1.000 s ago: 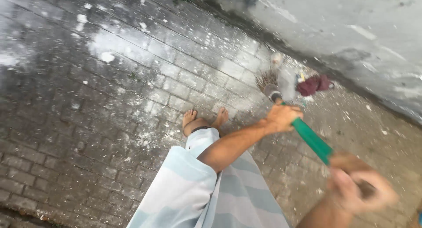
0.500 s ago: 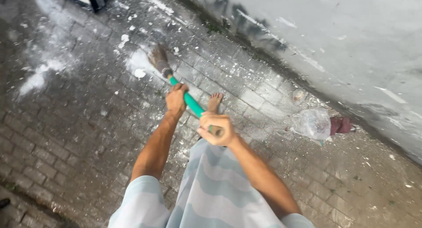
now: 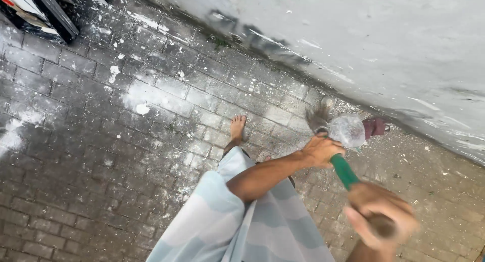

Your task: The person sweeps the brick floor using a broom, moving white powder and debris toward a corner and around stored items.

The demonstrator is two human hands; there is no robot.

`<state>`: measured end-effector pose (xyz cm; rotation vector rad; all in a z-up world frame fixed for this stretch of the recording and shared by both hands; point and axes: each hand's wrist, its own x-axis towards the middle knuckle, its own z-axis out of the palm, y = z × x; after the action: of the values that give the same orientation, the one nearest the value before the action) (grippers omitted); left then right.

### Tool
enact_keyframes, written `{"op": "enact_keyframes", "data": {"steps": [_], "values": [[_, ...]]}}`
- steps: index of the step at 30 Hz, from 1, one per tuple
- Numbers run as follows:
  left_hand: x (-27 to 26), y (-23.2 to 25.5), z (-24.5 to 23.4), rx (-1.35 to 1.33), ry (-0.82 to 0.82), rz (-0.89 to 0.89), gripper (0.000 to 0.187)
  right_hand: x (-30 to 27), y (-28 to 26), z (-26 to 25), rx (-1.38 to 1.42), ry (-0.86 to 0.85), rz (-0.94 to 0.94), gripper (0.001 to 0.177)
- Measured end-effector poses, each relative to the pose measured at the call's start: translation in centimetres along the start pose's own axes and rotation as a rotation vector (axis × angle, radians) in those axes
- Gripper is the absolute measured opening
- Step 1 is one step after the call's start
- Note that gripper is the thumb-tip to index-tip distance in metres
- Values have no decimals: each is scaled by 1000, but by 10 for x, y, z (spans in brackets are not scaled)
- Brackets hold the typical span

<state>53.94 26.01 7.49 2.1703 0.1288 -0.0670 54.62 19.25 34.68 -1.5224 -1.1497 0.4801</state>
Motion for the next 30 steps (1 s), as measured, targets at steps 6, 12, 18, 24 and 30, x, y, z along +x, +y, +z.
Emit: {"op": "enact_keyframes", "data": {"steps": [6,12,18,24,30], "values": [[-76,-75,-94,182,527,182,42,37,13,1,575,2,-198,19],[-201,-211,-185,479,691,-764,47,75,114,197,468,-324,-116,19],[-157,-191,-99,322,385,-664,43,30,115,166,183,-388,-121,24],[23,-57,87,18,-87,-327,46,-52,107,0,-176,-261,115,26],[75,83,146,40,-35,202,34,-130,46,-141,-100,193,75,25]]}}
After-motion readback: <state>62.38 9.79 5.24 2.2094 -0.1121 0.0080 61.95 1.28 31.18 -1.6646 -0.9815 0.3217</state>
